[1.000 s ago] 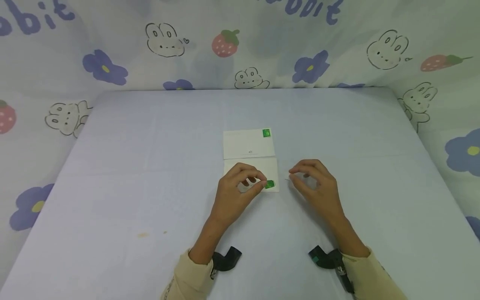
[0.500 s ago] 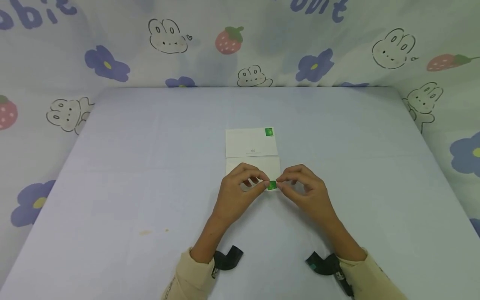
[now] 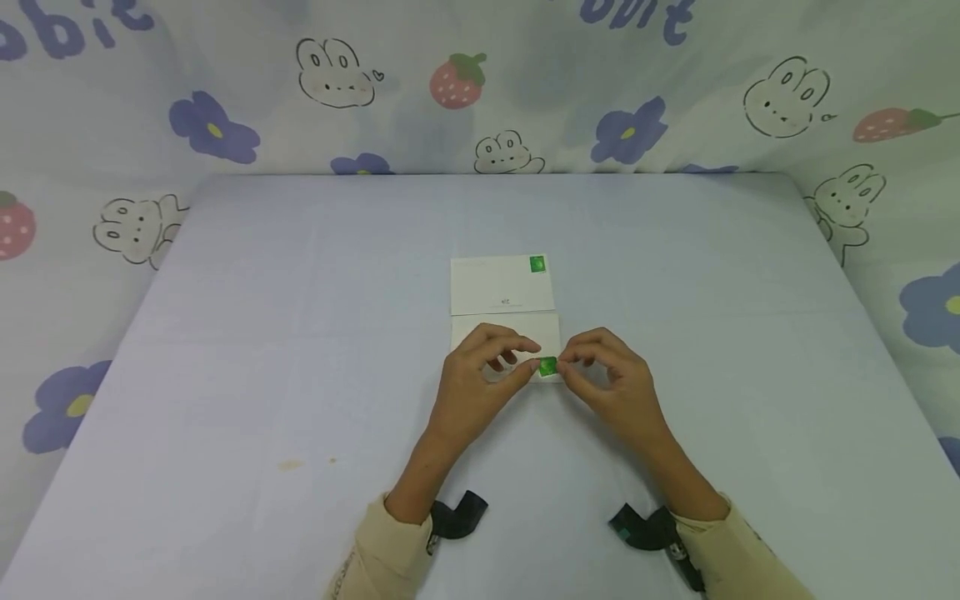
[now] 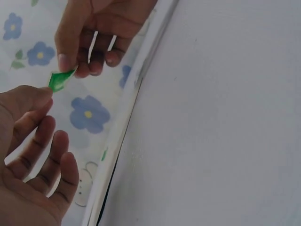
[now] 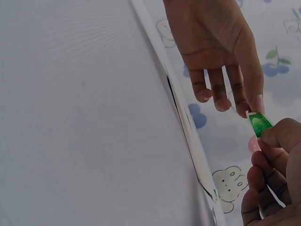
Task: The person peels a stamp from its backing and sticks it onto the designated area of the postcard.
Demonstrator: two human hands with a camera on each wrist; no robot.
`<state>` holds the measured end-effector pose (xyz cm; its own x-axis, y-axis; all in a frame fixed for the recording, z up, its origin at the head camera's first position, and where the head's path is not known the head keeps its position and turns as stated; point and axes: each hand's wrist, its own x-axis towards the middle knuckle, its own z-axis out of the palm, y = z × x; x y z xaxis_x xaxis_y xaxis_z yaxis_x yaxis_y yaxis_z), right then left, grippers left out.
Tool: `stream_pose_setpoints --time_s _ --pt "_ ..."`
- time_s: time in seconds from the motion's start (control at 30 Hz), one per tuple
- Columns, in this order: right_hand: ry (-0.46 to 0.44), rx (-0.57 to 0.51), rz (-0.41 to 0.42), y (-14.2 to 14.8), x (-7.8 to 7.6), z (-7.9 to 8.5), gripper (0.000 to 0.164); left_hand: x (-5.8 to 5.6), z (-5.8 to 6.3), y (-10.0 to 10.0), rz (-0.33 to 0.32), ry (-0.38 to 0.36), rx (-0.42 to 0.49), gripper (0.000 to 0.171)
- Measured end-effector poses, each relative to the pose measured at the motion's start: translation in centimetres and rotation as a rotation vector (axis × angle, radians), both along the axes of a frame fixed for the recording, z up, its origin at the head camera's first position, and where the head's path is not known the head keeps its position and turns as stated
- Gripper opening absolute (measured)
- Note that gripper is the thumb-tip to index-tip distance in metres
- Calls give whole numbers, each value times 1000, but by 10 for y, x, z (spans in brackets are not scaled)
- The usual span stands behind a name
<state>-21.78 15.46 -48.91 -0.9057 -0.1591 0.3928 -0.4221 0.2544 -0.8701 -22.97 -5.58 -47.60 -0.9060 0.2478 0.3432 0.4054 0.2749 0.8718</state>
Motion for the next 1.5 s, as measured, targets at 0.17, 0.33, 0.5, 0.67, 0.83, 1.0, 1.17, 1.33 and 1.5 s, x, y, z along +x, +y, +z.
stream_pose_setpoints --time_s 0.17,0.33,0.5,0.67,0.83,1.0,1.17,1.33,1.5 --pt "46 9 -69 -5 3 14 11 -5 0 -4 25 41 -8 15" --pt "47 27 -142 -10 8 30 12 -9 -4 -9 36 42 -42 13" --pt "23 46 -159 -12 9 30 11 -12 -10 -16 63 55 -114 14" --pt "28 56 -178 -13 8 30 11 -15 -11 -27 91 83 -133 15" --pt "25 63 -187 -14 6 30 10 -17 -11 -35 121 70 -151 15" --pt "16 58 -199 -13 5 30 9 -20 -14 -42 127 64 -166 15" --pt "23 63 -203 -12 5 30 9 -22 -16 -51 119 75 -165 17" --pt "42 80 -213 -12 5 30 9 -23 -17 -57 117 82 -171 17" --pt "32 82 -217 -12 4 28 8 -23 -18 -62 116 71 -181 16"
